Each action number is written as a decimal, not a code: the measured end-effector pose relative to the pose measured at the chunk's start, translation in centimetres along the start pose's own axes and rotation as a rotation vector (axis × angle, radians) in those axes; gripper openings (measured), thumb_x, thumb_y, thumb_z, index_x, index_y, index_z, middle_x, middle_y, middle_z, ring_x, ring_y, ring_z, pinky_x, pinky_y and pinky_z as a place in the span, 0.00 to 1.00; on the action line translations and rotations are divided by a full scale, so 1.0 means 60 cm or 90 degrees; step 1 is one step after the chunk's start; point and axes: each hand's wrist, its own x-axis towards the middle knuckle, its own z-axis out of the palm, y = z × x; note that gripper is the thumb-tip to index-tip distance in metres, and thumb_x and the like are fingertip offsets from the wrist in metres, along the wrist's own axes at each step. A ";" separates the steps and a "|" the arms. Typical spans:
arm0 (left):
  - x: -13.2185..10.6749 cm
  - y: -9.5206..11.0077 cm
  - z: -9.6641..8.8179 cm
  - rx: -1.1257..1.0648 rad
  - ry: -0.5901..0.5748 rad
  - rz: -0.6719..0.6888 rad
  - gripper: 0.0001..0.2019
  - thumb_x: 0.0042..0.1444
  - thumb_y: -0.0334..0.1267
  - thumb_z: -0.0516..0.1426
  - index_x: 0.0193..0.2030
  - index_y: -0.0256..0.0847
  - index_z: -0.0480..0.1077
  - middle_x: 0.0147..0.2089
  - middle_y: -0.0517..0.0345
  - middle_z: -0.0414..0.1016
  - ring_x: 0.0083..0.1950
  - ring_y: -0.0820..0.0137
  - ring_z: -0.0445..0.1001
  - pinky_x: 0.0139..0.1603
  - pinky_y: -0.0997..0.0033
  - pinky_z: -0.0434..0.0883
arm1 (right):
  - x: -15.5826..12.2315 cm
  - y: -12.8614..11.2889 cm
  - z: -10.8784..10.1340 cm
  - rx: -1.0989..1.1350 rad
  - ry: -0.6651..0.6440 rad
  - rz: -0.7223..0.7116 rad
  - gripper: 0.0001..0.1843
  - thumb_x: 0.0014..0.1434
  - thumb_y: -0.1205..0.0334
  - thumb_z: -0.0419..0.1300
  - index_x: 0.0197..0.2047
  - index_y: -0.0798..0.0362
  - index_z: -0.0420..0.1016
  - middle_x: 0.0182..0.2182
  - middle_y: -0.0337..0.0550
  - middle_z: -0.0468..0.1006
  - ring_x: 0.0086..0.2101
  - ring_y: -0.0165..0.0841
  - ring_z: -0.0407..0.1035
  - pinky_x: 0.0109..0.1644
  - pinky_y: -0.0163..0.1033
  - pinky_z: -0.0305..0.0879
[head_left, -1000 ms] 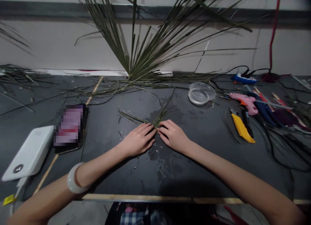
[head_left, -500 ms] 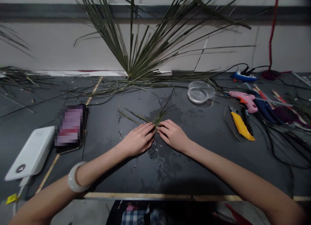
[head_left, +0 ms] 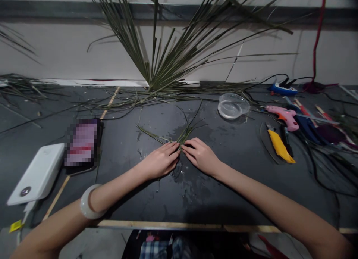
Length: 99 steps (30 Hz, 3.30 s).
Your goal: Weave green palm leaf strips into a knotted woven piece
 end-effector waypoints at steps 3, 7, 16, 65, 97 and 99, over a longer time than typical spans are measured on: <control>0.000 0.001 0.002 0.007 0.001 -0.004 0.16 0.63 0.35 0.47 0.53 0.28 0.68 0.58 0.37 0.67 0.62 0.57 0.65 0.61 0.57 0.66 | 0.000 0.000 0.000 0.001 0.005 -0.006 0.13 0.63 0.67 0.51 0.42 0.58 0.77 0.38 0.51 0.77 0.39 0.37 0.67 0.43 0.43 0.70; -0.001 0.002 0.002 0.014 -0.004 -0.014 0.16 0.63 0.35 0.47 0.53 0.30 0.67 0.59 0.38 0.67 0.63 0.58 0.64 0.61 0.58 0.66 | 0.004 0.002 -0.003 -0.005 -0.030 -0.011 0.13 0.63 0.67 0.51 0.41 0.58 0.77 0.39 0.52 0.76 0.40 0.38 0.66 0.43 0.44 0.70; -0.002 0.001 -0.004 0.036 0.001 -0.018 0.16 0.63 0.36 0.48 0.52 0.31 0.68 0.59 0.39 0.68 0.61 0.57 0.66 0.61 0.57 0.66 | 0.007 0.013 -0.013 0.080 -0.082 0.029 0.13 0.64 0.65 0.52 0.42 0.58 0.77 0.43 0.53 0.75 0.47 0.40 0.67 0.50 0.48 0.69; -0.005 -0.004 0.000 -0.030 -0.037 -0.005 0.18 0.63 0.34 0.46 0.57 0.30 0.61 0.63 0.34 0.60 0.68 0.55 0.55 0.64 0.55 0.61 | -0.015 -0.008 0.012 0.161 0.010 0.124 0.16 0.62 0.70 0.50 0.48 0.54 0.76 0.47 0.52 0.76 0.48 0.39 0.67 0.53 0.50 0.68; -0.004 -0.008 -0.005 -0.091 -0.029 -0.044 0.19 0.63 0.38 0.46 0.57 0.29 0.57 0.63 0.34 0.61 0.68 0.58 0.55 0.63 0.57 0.64 | -0.009 -0.019 0.003 0.105 -0.039 0.119 0.22 0.62 0.73 0.47 0.57 0.56 0.69 0.55 0.54 0.70 0.52 0.41 0.66 0.57 0.54 0.65; -0.004 -0.007 -0.008 -0.109 -0.025 -0.055 0.22 0.63 0.38 0.46 0.60 0.27 0.53 0.62 0.33 0.62 0.67 0.58 0.56 0.62 0.58 0.65 | -0.009 -0.019 0.002 0.104 -0.045 0.115 0.21 0.62 0.73 0.47 0.56 0.57 0.70 0.54 0.54 0.72 0.51 0.41 0.66 0.56 0.53 0.66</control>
